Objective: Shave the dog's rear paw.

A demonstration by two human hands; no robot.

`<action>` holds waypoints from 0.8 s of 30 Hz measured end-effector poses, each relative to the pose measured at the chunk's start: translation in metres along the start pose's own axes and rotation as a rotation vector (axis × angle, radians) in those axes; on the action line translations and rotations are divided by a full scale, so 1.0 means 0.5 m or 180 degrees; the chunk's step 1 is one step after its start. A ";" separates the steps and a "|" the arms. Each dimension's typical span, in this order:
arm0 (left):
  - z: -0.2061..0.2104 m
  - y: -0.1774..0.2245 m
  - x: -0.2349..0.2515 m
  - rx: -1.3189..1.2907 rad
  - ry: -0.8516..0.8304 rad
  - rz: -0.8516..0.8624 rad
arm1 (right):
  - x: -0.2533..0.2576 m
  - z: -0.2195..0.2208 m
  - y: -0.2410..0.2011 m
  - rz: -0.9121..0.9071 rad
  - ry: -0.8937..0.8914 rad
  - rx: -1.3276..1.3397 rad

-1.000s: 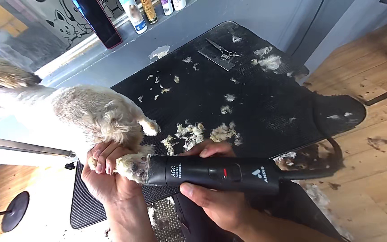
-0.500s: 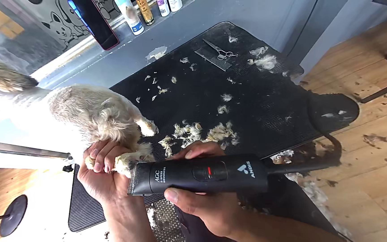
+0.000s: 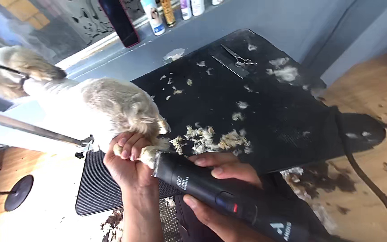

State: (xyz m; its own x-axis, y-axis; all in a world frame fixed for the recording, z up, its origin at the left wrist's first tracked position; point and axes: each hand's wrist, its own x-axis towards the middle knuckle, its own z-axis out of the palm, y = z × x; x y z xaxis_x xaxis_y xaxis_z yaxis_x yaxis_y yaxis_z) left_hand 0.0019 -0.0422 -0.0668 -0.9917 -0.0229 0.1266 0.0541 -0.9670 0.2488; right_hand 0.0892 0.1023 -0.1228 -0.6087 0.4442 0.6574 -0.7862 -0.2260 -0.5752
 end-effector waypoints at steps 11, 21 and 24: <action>0.009 -0.012 -0.006 -0.0271 0.0276 -0.0165 | 0.021 -0.008 0.004 -0.0315 -0.0304 -0.0607; 0.002 -0.003 -0.005 -0.0136 0.0404 -0.0176 | -0.001 0.010 0.018 0.0641 0.0339 0.0966; 0.002 0.001 -0.004 -0.0085 0.0614 -0.0142 | 0.008 -0.009 0.004 0.1921 0.1054 0.2805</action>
State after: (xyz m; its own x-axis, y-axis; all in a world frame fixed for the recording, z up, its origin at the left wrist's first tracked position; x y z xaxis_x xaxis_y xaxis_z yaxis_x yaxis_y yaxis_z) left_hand 0.0039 -0.0425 -0.0662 -0.9971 -0.0257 -0.0710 0.0091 -0.9745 0.2242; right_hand 0.0855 0.1074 -0.1234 -0.9608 0.2336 0.1494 -0.2525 -0.9596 -0.1237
